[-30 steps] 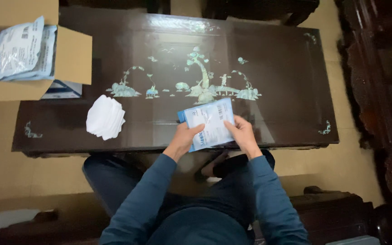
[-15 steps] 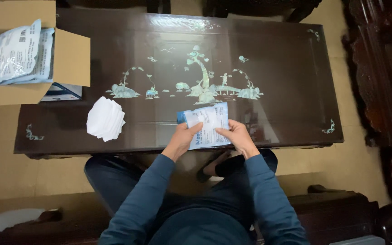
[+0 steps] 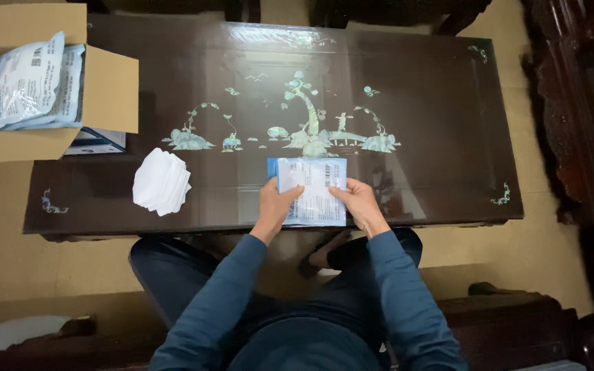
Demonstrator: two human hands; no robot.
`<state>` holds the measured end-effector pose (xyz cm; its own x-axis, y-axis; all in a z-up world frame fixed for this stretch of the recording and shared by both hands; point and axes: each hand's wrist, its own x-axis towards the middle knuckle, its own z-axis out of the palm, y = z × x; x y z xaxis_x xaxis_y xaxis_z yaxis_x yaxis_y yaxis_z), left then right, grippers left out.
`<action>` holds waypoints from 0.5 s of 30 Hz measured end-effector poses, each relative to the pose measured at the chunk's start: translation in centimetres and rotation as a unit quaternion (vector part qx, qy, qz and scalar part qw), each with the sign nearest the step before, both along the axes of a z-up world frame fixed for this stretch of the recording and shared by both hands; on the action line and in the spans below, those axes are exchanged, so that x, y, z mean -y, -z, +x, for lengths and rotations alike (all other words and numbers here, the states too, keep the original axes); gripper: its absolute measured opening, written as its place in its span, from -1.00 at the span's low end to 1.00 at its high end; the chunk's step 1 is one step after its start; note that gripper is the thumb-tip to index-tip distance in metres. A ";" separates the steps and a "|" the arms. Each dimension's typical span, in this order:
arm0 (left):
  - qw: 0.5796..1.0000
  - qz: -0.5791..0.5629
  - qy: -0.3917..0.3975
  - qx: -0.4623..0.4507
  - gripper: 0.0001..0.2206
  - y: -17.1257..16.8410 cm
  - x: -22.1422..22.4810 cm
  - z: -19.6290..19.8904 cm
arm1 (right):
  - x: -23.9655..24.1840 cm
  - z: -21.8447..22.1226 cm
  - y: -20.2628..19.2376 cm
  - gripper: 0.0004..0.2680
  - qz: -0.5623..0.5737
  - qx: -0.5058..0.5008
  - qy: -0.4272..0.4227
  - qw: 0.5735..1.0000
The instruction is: The person sits on the floor and repeatedly folds white face masks one at a time, placing each folded mask into a small blue packet. The person handles the masks and packets by hand, stacking the folded masks inside the packet repeatedly.
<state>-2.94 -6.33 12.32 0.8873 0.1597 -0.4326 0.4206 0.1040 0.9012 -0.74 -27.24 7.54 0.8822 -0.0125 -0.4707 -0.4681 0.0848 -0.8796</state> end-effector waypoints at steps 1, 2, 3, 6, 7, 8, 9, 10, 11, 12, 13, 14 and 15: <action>1.000 0.000 -0.001 0.001 -0.60 1.9 0.0 0.3 | 0.0 0.2 1.8 -0.82 0.000 0.001 -0.001 1.000; 0.999 0.046 -0.005 0.003 -0.62 3.9 0.1 0.6 | -0.1 0.4 3.7 -0.67 -0.145 0.064 0.036 0.987; 0.996 0.092 -0.009 0.005 -0.64 5.9 0.2 0.9 | 0.0 0.5 5.5 -0.51 -0.286 0.125 0.072 0.947; 0.983 0.176 0.017 0.057 -0.45 6.4 0.7 1.3 | -3.3 -1.0 2.3 -0.60 -0.499 0.443 -0.040 0.744; 0.983 0.176 0.018 0.057 -0.45 5.7 1.0 0.5 | -4.3 -1.7 2.9 -0.60 -0.500 0.442 -0.039 0.744; 0.978 0.185 0.033 0.087 -0.37 5.0 1.3 -0.3 | -5.3 -2.4 3.4 -0.65 -0.532 0.429 -0.092 0.724; 0.972 0.195 0.046 0.119 -0.27 4.2 1.5 -0.7 | -6.4 -2.7 3.8 -0.68 -0.562 0.416 -0.144 0.700; 0.972 0.197 0.046 0.121 -0.27 4.1 1.0 -0.6 | -6.5 -2.6 4.0 -0.68 -0.562 0.418 -0.142 0.700; 0.913 0.351 0.071 0.194 -0.34 4.1 0.5 -0.8 | -6.7 -2.8 4.3 -0.68 -0.572 0.407 -0.150 0.696; 0.824 0.494 0.093 0.260 -0.40 4.2 -0.1 -1.0 | -7.0 -2.9 4.6 -0.67 -0.583 0.396 -0.158 0.692; 0.825 0.495 0.094 0.257 -0.40 5.4 -0.6 -1.1 | -7.0 -3.0 4.9 -0.67 -0.581 0.395 -0.160 0.694; 0.783 0.537 0.158 0.272 -0.52 6.6 -1.0 -1.3 | -7.1 -3.1 5.2 -0.67 -0.591 0.396 -0.158 0.685; 0.735 0.573 0.220 0.289 -0.61 7.7 -1.2 -1.1 | -6.9 -2.8 5.4 -0.66 -0.602 0.399 -0.155 0.674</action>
<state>-4.03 -5.09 4.62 0.9450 -0.2313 0.2313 -0.3001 -0.8944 0.3317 -3.54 -20.35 2.17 0.8964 0.2821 0.3419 0.3643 -0.9083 -0.2057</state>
